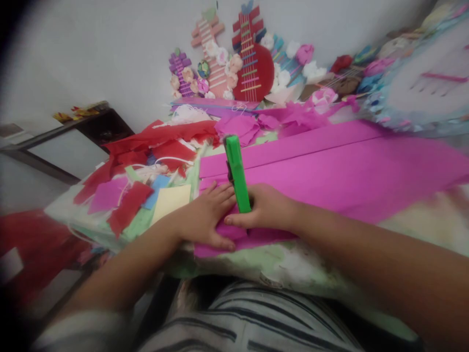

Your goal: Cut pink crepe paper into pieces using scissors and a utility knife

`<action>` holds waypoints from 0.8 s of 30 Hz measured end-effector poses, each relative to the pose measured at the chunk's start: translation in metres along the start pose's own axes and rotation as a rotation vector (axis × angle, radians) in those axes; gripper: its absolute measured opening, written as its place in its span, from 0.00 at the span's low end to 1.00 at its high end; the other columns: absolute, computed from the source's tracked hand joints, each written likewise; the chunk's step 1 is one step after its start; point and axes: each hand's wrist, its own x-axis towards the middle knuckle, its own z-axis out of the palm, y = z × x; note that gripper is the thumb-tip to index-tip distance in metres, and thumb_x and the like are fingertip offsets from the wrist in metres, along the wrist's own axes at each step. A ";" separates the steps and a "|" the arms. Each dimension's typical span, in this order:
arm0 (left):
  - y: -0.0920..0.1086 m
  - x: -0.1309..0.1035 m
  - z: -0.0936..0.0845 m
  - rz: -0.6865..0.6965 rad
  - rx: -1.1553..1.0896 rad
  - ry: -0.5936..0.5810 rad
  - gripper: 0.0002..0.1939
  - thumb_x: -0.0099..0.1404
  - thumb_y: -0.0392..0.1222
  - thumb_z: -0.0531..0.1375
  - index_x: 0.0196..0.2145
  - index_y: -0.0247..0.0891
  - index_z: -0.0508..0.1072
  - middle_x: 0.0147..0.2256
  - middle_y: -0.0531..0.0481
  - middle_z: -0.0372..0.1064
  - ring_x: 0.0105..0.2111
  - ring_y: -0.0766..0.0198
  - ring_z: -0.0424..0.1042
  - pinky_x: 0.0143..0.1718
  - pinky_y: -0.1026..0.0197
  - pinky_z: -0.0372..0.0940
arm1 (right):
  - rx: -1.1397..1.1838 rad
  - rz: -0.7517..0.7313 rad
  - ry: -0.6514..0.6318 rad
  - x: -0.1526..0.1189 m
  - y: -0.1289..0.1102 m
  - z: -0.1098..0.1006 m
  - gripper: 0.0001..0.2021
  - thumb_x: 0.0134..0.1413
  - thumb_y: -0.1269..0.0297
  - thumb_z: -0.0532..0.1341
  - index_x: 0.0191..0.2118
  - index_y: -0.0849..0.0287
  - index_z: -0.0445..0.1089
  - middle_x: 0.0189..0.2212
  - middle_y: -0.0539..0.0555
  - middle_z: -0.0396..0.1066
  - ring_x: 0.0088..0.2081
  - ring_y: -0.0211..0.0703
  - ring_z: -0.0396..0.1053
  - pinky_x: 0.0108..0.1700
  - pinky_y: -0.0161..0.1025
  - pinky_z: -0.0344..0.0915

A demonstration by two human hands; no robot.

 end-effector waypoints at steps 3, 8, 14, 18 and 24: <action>0.001 0.000 0.000 -0.004 0.013 -0.003 0.53 0.44 0.70 0.52 0.58 0.31 0.45 0.59 0.36 0.36 0.59 0.46 0.35 0.55 0.43 0.31 | 0.008 -0.005 0.035 0.000 0.001 0.001 0.15 0.39 0.53 0.60 0.30 0.60 0.69 0.18 0.46 0.63 0.21 0.34 0.59 0.25 0.32 0.56; 0.000 -0.001 0.002 -0.015 0.029 -0.008 0.54 0.44 0.70 0.52 0.58 0.29 0.44 0.59 0.35 0.36 0.59 0.46 0.35 0.56 0.44 0.31 | 0.037 0.069 0.138 0.001 -0.006 -0.005 0.15 0.39 0.52 0.59 0.27 0.61 0.67 0.19 0.48 0.63 0.22 0.35 0.60 0.24 0.32 0.56; 0.003 -0.006 -0.007 0.079 0.046 0.052 0.48 0.48 0.67 0.52 0.57 0.30 0.50 0.59 0.34 0.39 0.58 0.46 0.40 0.55 0.43 0.36 | -0.374 0.427 0.301 0.001 -0.017 -0.055 0.23 0.40 0.43 0.54 0.28 0.61 0.66 0.20 0.53 0.67 0.21 0.39 0.63 0.22 0.35 0.55; 0.027 -0.017 -0.015 0.225 0.062 0.120 0.26 0.53 0.58 0.55 0.42 0.36 0.67 0.52 0.42 0.56 0.52 0.54 0.55 0.53 0.52 0.48 | -0.729 0.650 0.117 -0.008 -0.002 -0.078 0.23 0.44 0.43 0.50 0.25 0.62 0.66 0.20 0.57 0.67 0.20 0.42 0.64 0.23 0.38 0.53; 0.058 -0.028 -0.008 0.116 0.181 0.129 0.13 0.58 0.48 0.54 0.35 0.35 0.67 0.36 0.45 0.64 0.38 0.57 0.62 0.38 0.55 0.61 | -1.012 0.709 0.117 -0.031 0.003 -0.071 0.22 0.46 0.47 0.48 0.32 0.62 0.68 0.29 0.62 0.69 0.29 0.50 0.66 0.25 0.40 0.54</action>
